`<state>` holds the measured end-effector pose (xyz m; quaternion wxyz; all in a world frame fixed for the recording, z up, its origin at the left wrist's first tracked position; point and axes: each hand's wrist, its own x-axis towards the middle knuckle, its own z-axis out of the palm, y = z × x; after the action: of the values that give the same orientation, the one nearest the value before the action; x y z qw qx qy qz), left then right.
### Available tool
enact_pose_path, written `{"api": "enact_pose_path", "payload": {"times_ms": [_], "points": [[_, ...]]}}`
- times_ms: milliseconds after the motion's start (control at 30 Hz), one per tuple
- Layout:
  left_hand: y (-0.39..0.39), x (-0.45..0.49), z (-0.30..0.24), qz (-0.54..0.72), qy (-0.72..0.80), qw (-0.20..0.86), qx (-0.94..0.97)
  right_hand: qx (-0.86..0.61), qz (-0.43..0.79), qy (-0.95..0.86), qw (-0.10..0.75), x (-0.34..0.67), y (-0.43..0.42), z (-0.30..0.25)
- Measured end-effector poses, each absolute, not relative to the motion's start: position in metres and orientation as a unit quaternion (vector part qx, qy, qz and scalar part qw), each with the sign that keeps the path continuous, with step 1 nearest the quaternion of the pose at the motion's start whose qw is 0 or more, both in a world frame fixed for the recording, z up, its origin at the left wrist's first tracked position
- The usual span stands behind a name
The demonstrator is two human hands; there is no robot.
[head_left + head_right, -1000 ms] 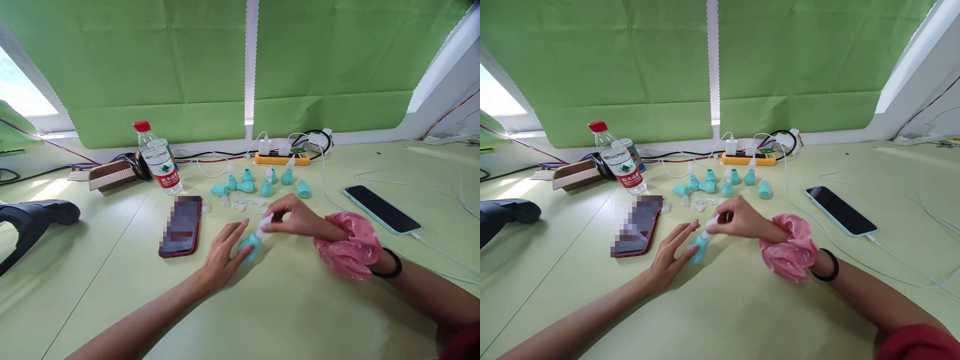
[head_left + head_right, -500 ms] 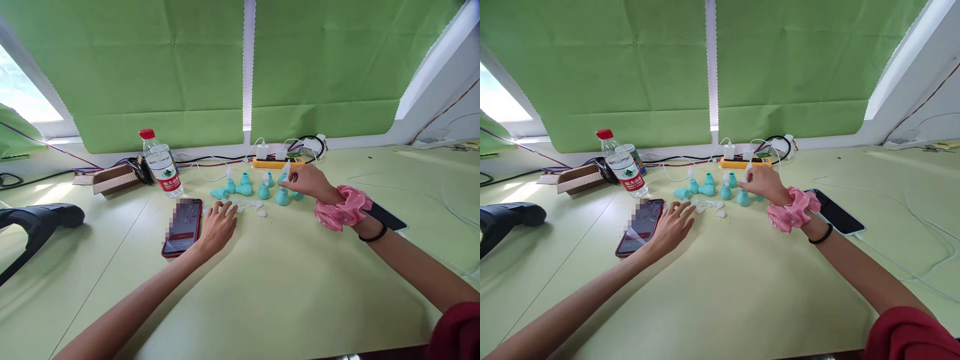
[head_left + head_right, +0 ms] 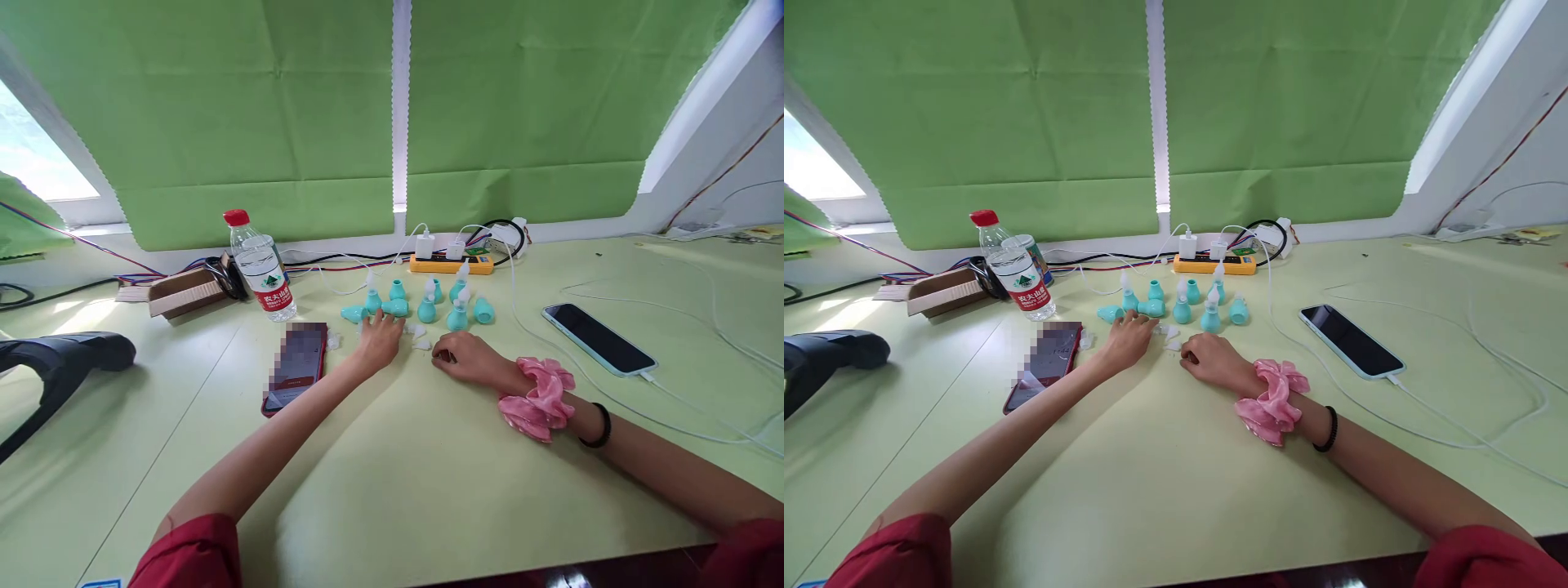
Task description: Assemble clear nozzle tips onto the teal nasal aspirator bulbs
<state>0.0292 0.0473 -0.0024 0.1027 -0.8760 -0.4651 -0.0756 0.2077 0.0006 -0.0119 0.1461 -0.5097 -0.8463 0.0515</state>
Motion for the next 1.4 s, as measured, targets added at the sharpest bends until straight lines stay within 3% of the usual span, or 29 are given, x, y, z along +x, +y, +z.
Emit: {"api": "enact_pose_path", "payload": {"times_ms": [233,500,833,967,1100,1200,1400], "points": [[0.047,0.026,0.004,-0.109,-0.473,0.095,-0.869,-0.487,0.090,-0.846,0.199,0.201,-0.010,-0.009],[0.052,0.015,-0.003,-0.133,-0.460,0.024,-0.877,-0.425,0.174,-0.802,0.382,0.190,-0.017,-0.027],[0.044,0.014,0.008,-0.255,-0.446,-0.027,-0.857,-0.415,0.242,-0.747,0.460,0.190,-0.022,-0.024],[0.004,0.013,-0.003,-0.408,-0.442,-0.229,-0.765,-0.410,0.265,-0.719,0.494,0.189,-0.023,-0.024],[-0.018,0.011,-0.023,-0.421,-0.460,-0.398,-0.673,-0.417,0.284,-0.696,0.510,0.182,-0.023,-0.024],[-0.017,0.009,-0.030,-0.409,-0.461,-0.436,-0.656,-0.389,0.282,-0.716,0.507,0.175,-0.020,-0.025],[-0.010,0.007,-0.030,-0.374,-0.494,-0.401,-0.675,-0.390,0.269,-0.731,0.492,0.175,-0.014,-0.028]]}}
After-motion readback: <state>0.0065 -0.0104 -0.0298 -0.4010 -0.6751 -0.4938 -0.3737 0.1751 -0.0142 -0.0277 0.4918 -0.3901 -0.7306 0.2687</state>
